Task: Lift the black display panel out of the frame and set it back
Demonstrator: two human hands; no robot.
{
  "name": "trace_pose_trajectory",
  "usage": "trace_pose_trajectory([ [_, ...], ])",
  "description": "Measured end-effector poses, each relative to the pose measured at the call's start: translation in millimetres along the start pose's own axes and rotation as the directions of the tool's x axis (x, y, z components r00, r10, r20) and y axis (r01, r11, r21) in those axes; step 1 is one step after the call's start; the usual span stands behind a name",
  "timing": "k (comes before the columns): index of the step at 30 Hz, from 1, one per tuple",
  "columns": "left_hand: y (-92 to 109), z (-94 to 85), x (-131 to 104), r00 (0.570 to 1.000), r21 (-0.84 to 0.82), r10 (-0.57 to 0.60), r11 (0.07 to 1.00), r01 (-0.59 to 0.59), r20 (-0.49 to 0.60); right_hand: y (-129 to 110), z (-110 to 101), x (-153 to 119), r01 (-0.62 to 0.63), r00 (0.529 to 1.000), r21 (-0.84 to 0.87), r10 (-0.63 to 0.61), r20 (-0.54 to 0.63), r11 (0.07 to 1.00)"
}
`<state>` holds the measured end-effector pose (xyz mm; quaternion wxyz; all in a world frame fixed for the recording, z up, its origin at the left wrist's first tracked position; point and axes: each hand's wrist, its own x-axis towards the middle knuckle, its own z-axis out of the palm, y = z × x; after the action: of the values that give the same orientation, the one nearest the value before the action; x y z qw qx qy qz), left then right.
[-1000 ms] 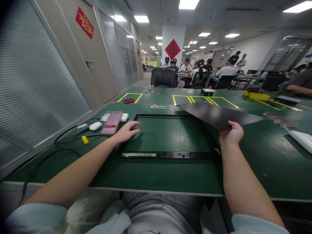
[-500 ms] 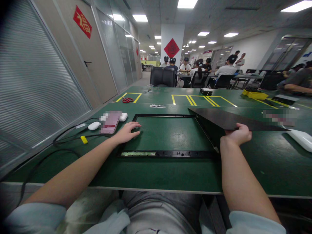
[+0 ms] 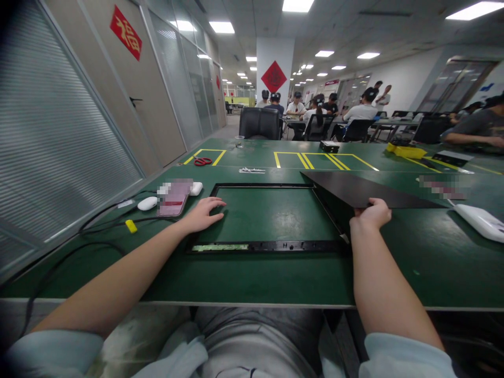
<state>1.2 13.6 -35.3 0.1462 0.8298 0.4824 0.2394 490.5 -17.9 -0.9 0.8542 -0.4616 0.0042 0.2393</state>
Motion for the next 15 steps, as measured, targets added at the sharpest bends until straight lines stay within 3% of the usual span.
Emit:
trace_pose_trajectory([
  [8,1,-0.3,0,1.0,-0.007,0.01,1.0,-0.01,-0.008,5,3,-7,0.012,0.999,-0.003,-0.012,-0.051,1.0],
  [15,0,0.2,1,0.999,0.063,0.029,0.998,-0.03,0.016,13,0,6,-0.105,0.994,-0.04,0.106,0.013,0.994],
])
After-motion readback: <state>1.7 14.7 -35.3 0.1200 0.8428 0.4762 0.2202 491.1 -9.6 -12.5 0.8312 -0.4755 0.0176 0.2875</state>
